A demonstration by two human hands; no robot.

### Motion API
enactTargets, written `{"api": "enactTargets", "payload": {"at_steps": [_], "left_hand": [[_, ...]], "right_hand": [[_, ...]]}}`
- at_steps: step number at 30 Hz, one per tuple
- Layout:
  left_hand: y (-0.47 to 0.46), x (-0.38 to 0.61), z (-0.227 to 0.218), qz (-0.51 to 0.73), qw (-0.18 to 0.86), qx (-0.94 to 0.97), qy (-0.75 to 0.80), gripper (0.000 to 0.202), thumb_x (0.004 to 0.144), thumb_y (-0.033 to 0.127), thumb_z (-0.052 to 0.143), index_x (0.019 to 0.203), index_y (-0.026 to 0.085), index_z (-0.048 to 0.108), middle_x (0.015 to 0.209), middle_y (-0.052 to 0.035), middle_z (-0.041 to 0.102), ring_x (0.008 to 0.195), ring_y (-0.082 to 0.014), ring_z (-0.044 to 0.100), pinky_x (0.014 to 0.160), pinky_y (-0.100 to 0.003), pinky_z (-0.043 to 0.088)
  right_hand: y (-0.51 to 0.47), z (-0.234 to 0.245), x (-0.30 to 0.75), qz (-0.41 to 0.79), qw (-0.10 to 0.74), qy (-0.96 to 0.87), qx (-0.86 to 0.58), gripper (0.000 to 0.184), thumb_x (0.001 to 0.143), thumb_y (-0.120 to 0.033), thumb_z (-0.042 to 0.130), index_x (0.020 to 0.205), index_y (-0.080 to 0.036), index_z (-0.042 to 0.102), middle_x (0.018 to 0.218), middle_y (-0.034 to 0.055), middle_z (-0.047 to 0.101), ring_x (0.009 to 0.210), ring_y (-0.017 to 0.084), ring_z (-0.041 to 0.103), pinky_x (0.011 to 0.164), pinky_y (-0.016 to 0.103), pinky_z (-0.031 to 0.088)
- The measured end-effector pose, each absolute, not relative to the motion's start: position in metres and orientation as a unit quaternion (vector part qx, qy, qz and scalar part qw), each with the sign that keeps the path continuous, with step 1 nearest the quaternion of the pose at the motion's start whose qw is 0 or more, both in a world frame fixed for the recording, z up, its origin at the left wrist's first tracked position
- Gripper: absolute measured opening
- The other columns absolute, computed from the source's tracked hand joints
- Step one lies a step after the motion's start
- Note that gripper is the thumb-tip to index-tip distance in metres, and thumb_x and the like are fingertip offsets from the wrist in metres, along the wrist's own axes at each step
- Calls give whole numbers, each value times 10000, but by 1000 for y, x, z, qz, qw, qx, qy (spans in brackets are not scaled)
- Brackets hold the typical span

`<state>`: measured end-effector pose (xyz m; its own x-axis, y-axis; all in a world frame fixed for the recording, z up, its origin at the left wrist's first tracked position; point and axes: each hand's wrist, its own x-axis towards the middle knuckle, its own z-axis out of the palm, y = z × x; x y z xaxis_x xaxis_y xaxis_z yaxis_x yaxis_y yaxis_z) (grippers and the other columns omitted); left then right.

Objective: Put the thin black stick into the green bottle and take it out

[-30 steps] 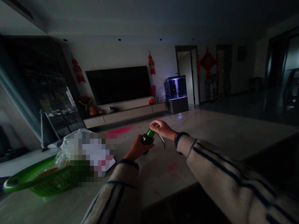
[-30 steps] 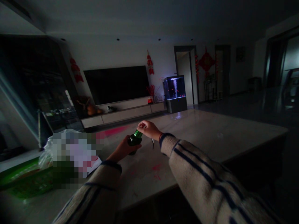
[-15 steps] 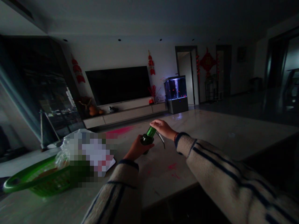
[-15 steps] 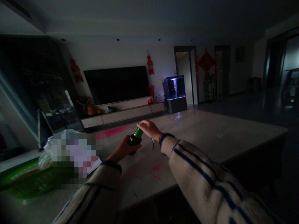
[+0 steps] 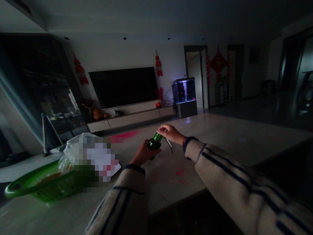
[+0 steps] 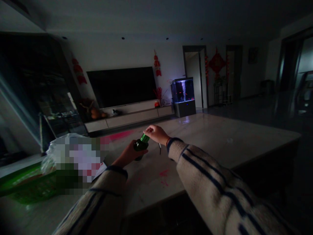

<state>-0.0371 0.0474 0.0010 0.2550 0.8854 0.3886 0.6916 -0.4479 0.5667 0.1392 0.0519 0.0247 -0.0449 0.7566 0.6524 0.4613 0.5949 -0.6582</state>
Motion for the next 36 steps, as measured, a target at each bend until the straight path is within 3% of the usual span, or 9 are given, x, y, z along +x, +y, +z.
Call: {"api": "enactTargets", "payload": {"at_steps": [29,36], "left_hand": [[47,-37,-6,336,141,781,507,636,480,492,702,966,164,456,835,-59,607,765,-200,580,621,-275,437],[45,-36,-4,342,156,781,498,653,479,498,700,980,158,454,824,-49,604,750,-184,573,616,-270,431]], "right_hand": [[47,21,139,155,527,-724,-419,251,722,-396,535,782,-160,599,740,21,594,673,121,540,618,241,431],[49,19,139,148,524,-726,-419,320,707,-432,558,888,-169,580,791,29,597,740,133,552,654,255,435]]}}
